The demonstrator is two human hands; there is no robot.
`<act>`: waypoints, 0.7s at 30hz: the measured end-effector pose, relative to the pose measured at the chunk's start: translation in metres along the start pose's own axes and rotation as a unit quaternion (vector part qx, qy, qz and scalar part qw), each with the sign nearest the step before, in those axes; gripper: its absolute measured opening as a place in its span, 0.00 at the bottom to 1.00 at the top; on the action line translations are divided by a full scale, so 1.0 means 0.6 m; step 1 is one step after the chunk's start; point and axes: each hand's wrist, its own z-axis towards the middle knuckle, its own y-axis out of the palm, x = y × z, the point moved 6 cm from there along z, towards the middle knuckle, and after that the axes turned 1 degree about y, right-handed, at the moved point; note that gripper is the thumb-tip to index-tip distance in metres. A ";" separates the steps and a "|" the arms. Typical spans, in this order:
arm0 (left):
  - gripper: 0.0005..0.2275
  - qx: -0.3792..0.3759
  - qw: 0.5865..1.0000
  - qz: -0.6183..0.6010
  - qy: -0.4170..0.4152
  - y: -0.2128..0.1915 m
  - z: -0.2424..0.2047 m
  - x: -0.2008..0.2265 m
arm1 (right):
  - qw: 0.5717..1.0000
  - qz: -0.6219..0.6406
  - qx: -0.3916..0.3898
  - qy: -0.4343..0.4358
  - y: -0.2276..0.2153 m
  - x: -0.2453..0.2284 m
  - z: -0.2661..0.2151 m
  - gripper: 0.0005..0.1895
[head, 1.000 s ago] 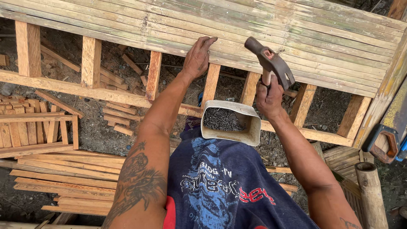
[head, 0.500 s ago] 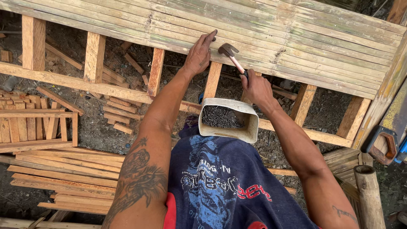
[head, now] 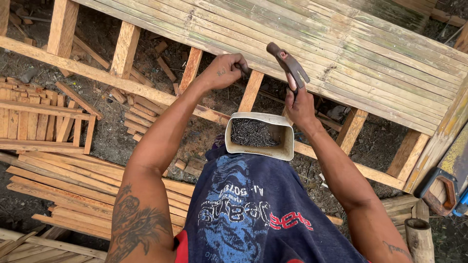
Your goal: The person hammers nails into a wooden plank laid across a wooden frame. They repeatedly pick nails from a container and drive them into the wood using a hammer.
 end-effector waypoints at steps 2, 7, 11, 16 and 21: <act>0.09 -0.132 0.990 0.035 -0.020 0.044 -0.042 0.048 | 0.999 -0.028 -0.036 0.007 0.007 -0.009 -0.007 0.17; 0.10 -0.368 0.899 0.238 0.020 0.245 -0.141 0.100 | 0.992 -0.087 -0.084 0.044 0.013 -0.004 0.023 0.18; 0.11 -0.268 0.860 0.426 0.087 0.350 -0.160 0.038 | 0.992 -0.051 -0.108 0.046 0.034 -0.023 0.014 0.18; 0.12 -0.248 0.818 0.499 0.143 0.369 -0.159 -0.035 | 0.993 -0.045 -0.094 0.046 0.032 -0.046 -0.002 0.18; 0.10 -0.212 0.912 0.335 0.104 0.284 -0.178 0.036 | 0.988 -0.024 -0.131 0.079 0.023 -0.079 0.039 0.21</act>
